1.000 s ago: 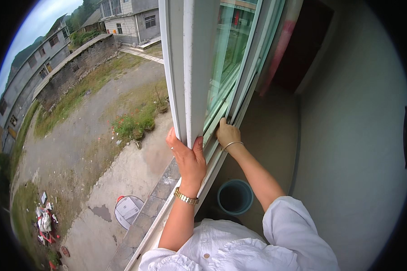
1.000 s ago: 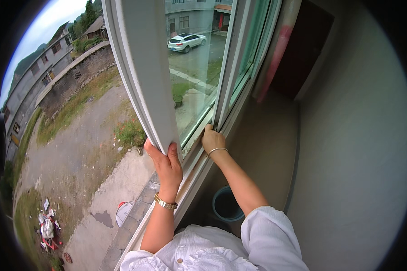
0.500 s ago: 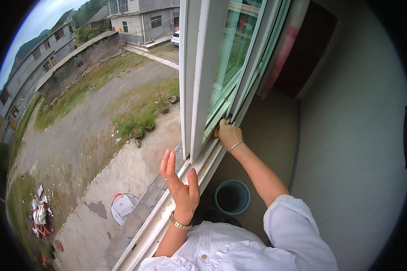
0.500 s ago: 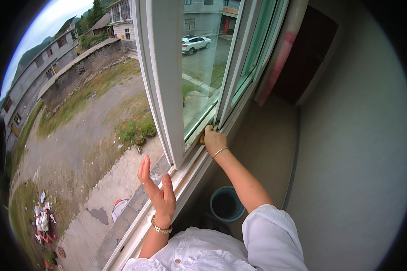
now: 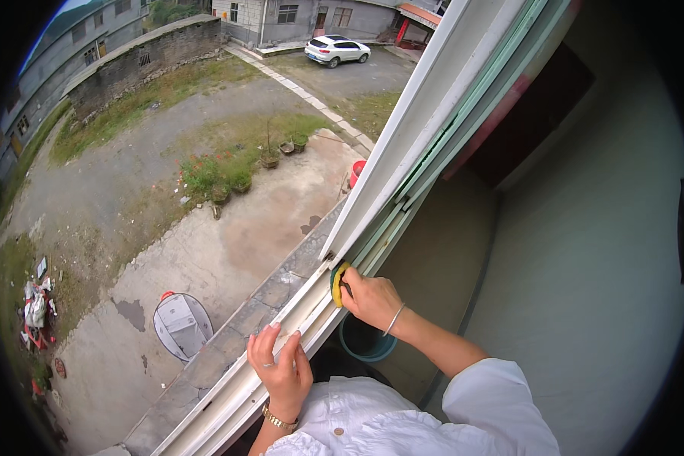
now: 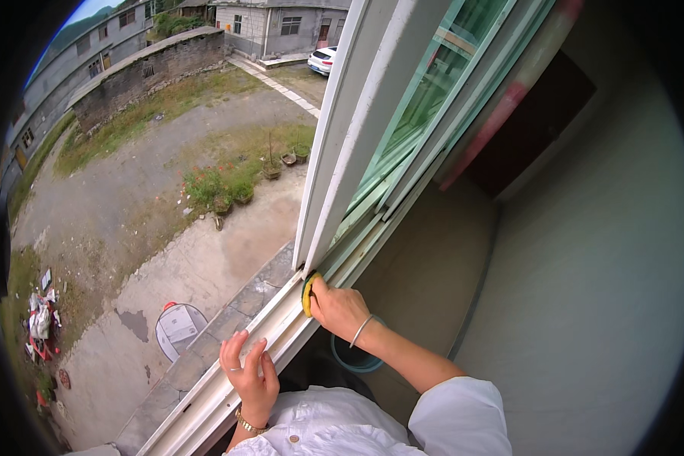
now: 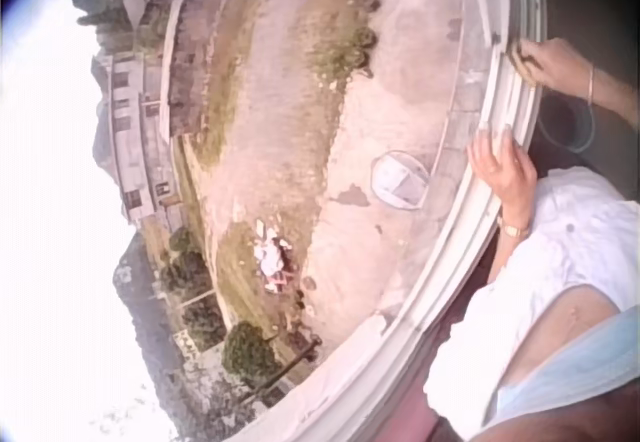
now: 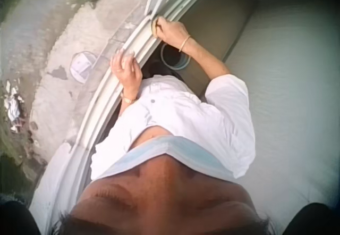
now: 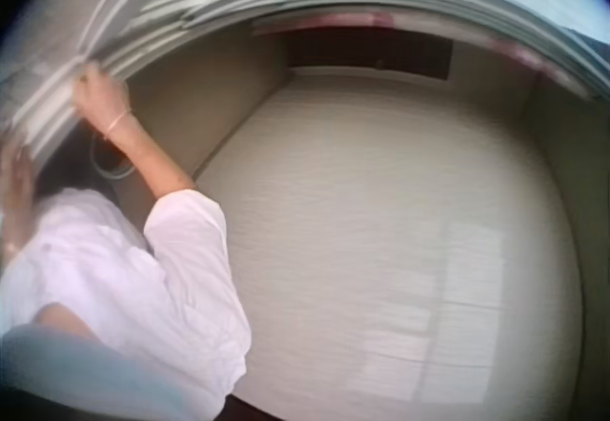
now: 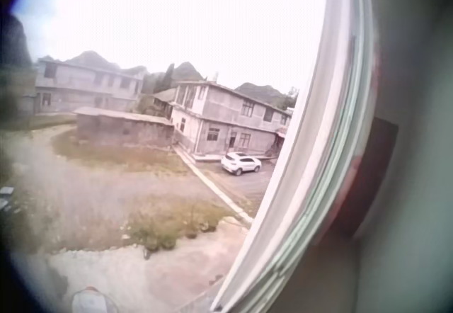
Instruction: The person cleans the window frame using a yellow sponge and a grey cloth. They repeatedly wipe the frame, dip the sponge into a bucket of water, and continue wiping different sections of the frame.
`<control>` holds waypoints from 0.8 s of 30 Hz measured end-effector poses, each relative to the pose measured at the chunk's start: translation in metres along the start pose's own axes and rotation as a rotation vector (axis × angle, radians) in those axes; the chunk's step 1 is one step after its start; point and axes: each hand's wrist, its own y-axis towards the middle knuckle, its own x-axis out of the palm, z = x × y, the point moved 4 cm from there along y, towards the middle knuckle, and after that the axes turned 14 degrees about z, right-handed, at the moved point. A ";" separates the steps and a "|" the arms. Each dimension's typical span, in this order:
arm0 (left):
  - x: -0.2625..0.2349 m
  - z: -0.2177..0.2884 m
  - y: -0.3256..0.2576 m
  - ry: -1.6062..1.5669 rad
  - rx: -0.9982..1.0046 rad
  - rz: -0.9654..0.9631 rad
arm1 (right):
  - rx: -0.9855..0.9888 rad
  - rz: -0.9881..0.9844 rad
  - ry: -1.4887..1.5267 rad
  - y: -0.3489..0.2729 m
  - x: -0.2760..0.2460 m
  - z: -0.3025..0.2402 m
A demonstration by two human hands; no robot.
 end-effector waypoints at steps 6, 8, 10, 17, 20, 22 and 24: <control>-0.002 0.000 0.004 0.022 -0.014 -0.029 | 0.047 -0.012 0.164 0.001 -0.021 0.002; -0.002 -0.001 0.003 0.031 -0.002 -0.021 | 0.002 0.049 -0.028 -0.004 -0.026 0.007; -0.001 -0.001 0.004 0.020 -0.008 -0.031 | -0.015 0.076 -0.117 -0.003 -0.028 0.011; -0.002 -0.008 -0.002 0.003 -0.037 -0.012 | -0.057 0.150 -0.377 0.000 -0.029 0.008; -0.001 -0.006 0.000 0.009 0.000 -0.031 | -0.007 0.142 -0.416 0.001 -0.020 0.027; -0.001 -0.008 -0.001 0.006 -0.003 -0.039 | 0.037 0.122 -0.444 0.010 -0.010 0.048; -0.002 -0.009 -0.001 0.003 -0.007 -0.042 | 0.094 0.121 -0.585 0.032 -0.006 0.080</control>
